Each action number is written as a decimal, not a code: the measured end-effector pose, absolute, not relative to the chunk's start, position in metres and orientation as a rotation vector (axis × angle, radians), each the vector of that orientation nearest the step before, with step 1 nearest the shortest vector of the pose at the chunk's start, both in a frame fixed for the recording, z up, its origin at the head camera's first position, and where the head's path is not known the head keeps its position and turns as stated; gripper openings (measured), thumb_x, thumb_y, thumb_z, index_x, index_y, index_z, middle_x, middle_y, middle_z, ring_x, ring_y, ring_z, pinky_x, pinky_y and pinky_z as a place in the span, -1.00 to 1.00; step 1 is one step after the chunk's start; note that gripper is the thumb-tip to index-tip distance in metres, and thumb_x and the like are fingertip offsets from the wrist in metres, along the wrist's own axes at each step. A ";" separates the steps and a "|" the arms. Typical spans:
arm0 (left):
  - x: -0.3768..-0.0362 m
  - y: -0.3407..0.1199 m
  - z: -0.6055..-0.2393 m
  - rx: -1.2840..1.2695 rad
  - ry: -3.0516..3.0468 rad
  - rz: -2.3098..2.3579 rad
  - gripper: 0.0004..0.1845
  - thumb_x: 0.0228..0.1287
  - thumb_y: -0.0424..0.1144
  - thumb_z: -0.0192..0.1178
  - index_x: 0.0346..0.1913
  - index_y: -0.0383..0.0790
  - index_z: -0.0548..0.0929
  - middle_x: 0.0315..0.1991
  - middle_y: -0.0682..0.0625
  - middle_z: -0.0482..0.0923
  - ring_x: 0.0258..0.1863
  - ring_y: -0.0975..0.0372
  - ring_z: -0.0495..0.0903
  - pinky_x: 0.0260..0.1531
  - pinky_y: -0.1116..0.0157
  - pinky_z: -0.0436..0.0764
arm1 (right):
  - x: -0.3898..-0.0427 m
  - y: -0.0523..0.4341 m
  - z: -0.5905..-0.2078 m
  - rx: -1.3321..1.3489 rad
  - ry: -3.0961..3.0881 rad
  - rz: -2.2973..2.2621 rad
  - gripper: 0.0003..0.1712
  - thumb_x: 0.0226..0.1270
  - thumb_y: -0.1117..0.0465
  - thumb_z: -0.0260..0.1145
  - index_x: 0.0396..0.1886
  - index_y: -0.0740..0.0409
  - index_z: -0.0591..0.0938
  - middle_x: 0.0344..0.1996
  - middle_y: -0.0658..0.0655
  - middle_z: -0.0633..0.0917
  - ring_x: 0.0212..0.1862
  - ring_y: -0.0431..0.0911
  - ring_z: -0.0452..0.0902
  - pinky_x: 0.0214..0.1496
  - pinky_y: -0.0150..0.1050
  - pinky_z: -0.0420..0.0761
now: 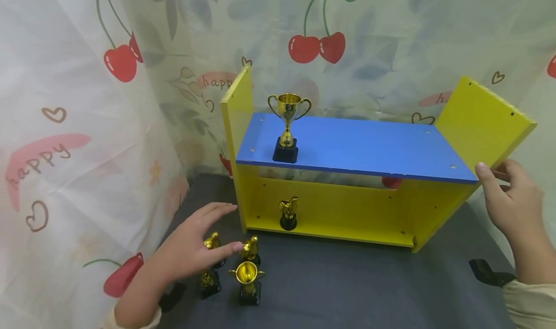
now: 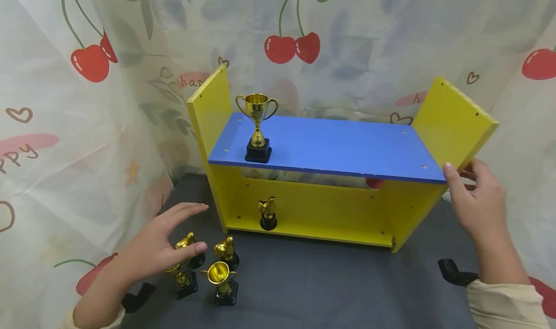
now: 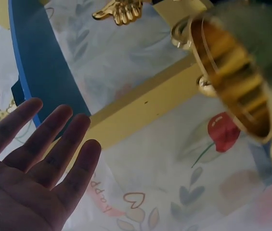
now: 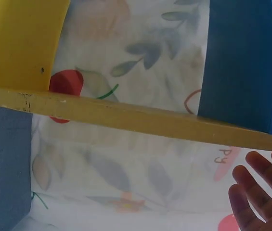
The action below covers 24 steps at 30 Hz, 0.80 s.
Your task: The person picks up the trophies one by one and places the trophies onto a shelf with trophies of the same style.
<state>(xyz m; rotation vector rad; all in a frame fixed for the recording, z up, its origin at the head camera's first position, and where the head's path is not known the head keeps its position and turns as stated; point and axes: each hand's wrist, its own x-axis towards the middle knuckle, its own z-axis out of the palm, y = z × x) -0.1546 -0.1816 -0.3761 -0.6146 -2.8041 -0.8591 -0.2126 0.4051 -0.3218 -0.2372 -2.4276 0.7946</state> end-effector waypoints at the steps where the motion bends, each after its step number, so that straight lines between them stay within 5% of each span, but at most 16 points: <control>1: -0.153 -0.181 -0.377 -0.608 -2.807 -0.864 -0.15 0.24 0.48 0.33 0.50 0.18 0.50 0.44 0.15 0.50 0.40 0.10 0.53 0.30 -0.19 0.59 | -0.213 0.405 -0.321 -0.241 -2.428 0.802 -0.33 0.75 -0.06 -0.01 0.58 0.29 0.32 0.44 0.53 0.45 0.49 0.50 0.33 0.55 0.41 0.27; 24: -0.133 -0.168 -0.409 -0.657 -2.783 -0.975 -0.14 -0.06 0.58 0.44 0.37 0.47 0.52 0.32 0.45 0.47 0.30 0.35 0.54 0.23 -0.03 0.67 | -0.225 0.405 -0.320 -0.291 -2.462 0.893 -0.25 0.72 -0.16 -0.02 0.64 0.23 0.28 0.50 0.48 0.42 0.49 0.47 0.31 0.53 0.44 0.29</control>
